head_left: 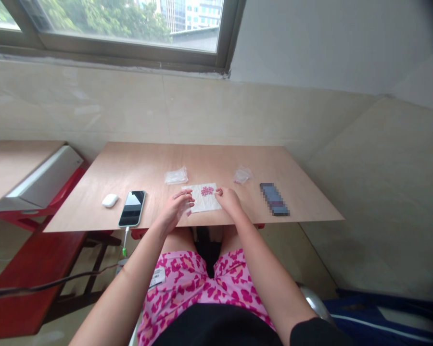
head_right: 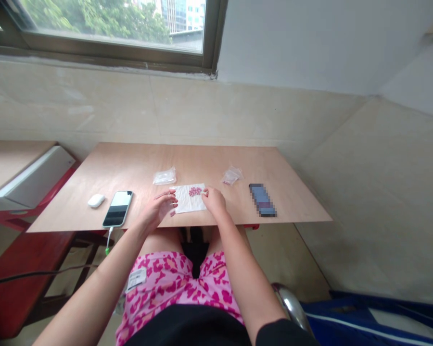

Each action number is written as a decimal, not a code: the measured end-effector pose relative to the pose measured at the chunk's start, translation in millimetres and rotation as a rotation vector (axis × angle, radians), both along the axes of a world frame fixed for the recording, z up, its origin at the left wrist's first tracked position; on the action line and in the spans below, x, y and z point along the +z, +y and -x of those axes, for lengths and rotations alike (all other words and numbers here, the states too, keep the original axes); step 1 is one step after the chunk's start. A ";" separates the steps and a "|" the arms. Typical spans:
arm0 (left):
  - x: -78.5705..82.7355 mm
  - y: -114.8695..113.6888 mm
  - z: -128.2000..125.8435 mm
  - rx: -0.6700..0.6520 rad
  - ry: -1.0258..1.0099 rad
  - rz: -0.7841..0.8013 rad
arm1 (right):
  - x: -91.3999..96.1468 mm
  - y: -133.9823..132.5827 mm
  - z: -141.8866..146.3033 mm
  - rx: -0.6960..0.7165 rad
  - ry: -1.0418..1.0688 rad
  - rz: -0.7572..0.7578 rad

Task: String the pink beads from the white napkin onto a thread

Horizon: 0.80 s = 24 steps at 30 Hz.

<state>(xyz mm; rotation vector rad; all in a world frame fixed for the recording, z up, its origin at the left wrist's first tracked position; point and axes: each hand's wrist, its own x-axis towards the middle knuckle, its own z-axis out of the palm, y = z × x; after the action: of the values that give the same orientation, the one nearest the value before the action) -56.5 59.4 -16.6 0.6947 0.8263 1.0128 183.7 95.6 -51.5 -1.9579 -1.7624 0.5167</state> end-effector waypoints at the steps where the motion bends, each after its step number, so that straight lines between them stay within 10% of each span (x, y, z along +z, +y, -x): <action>1: -0.2 0.2 0.1 0.008 0.004 -0.001 | -2.9 3.4 0.2 0.001 -0.009 0.007; 14: -2.3 2.8 -0.7 0.040 0.036 0.038 | -14.0 16.9 16.2 0.011 0.104 -0.008; 24: -7.1 -5.4 -6.8 -0.080 0.197 -0.154 | 69.8 -13.3 64.7 0.270 0.557 -0.136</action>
<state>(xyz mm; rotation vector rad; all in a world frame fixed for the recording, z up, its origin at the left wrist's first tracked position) -49.7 54.0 -23.7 0.9641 0.8894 0.9526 119.0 82.4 18.3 -1.3172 -1.6402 0.9054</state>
